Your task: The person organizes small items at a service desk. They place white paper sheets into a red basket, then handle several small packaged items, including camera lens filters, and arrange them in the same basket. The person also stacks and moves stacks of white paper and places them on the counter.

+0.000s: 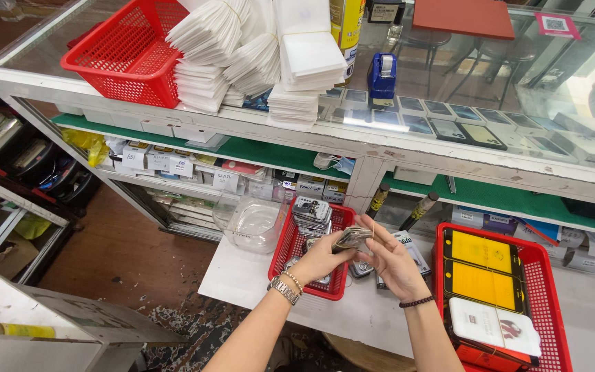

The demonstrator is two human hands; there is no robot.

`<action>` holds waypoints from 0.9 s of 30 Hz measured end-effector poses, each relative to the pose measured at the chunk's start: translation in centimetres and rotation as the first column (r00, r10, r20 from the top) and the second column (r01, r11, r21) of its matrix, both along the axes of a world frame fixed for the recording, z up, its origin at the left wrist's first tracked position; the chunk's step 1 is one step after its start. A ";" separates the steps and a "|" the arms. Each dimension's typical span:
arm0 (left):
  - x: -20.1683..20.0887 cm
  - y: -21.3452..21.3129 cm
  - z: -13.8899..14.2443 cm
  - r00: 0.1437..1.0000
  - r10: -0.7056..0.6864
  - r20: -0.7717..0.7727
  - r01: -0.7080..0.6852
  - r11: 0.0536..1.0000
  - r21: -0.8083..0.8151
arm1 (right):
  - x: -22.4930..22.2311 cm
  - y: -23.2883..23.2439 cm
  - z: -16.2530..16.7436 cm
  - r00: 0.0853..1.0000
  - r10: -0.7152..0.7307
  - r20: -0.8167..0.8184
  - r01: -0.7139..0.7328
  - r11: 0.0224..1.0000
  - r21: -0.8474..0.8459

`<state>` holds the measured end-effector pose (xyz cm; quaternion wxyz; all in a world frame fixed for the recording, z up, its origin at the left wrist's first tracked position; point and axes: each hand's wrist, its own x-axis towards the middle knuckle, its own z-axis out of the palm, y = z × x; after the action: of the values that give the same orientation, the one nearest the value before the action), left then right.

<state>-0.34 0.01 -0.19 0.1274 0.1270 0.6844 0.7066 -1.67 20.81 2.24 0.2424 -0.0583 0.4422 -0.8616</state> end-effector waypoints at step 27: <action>-6.2 -17.1 4.8 0.862 0.444 -0.244 -0.481 0.567 -0.669 | -3.1 -0.5 -5.0 0.980 -0.165 -0.107 0.195 0.742 0.641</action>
<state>-6.53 -17.10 4.59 -0.0396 -0.0986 0.9139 0.3917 -4.79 20.27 -2.81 0.1534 0.0535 0.7216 -0.6730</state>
